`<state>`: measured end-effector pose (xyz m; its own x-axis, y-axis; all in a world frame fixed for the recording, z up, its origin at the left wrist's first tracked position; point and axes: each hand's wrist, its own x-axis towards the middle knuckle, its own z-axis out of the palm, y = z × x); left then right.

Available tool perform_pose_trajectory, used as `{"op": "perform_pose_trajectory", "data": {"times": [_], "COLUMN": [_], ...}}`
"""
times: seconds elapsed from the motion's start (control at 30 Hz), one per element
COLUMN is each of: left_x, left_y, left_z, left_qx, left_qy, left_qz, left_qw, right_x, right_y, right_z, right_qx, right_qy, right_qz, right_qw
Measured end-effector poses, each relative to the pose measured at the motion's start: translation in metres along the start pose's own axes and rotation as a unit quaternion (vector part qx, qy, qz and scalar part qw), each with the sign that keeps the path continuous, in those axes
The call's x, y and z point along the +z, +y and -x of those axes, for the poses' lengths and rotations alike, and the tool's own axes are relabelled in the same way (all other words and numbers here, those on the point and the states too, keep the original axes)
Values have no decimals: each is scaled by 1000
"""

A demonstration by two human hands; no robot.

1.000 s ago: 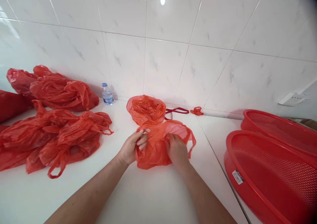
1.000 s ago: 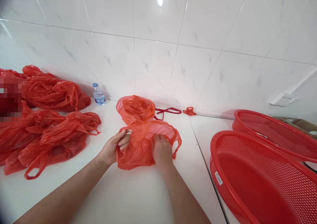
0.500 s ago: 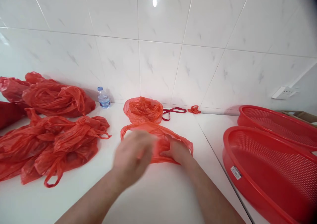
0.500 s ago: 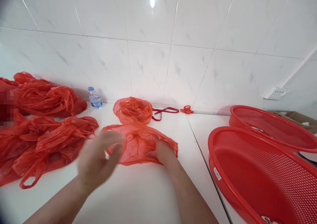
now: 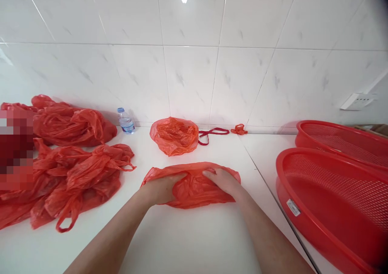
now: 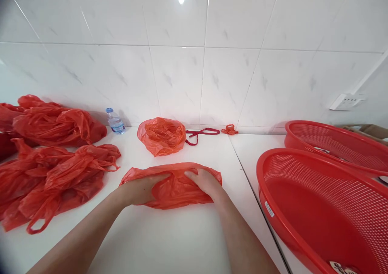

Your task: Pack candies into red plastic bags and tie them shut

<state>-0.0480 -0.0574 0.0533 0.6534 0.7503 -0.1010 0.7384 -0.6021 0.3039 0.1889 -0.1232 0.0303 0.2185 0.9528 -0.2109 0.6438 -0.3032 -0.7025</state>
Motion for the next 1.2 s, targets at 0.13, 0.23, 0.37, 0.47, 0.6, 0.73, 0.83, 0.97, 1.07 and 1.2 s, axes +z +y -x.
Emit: {"op": "perform_pose_trajectory", "data": {"times": [0.13, 0.23, 0.37, 0.47, 0.6, 0.73, 0.83, 0.97, 1.07, 1.2], "left_x": [4, 1, -6, -4, 12, 35, 45, 47, 48, 50], "left_y": [2, 5, 14, 20, 19, 4, -6, -8, -6, -7], "left_z": [6, 11, 14, 12, 3, -8, -13, -13, -12, -12], "left_qx": [22, 55, 81, 98, 169, 112, 94, 112, 125, 124], "left_qy": [-111, -129, -60, 73, 146, 99, 67, 71, 78, 71], "left_qz": [-24, 1, 62, 93, 55, -2, 10, 22, 23, 31], "left_qw": [993, 990, 993, 988, 973, 989, 993, 991, 989, 989], "right_x": [9, 11, 9, 6, 4, 2, -2, -9, -10, -2], "right_y": [-3, -2, -2, -5, -12, -15, -13, -12, -16, -15], "right_z": [-7, -13, -14, -9, -2, 5, 10, 22, 44, 67], "right_qx": [17, 57, 41, 0, -7, -15, -4, -1, -25, -74], "right_qy": [39, 84, 76, 56, 14, -38, -57, -68, -57, -67], "right_qz": [44, 83, 79, 41, 40, 82, 90, 96, 98, 84], "right_qw": [998, 991, 993, 998, 999, 996, 994, 993, 993, 991]}}
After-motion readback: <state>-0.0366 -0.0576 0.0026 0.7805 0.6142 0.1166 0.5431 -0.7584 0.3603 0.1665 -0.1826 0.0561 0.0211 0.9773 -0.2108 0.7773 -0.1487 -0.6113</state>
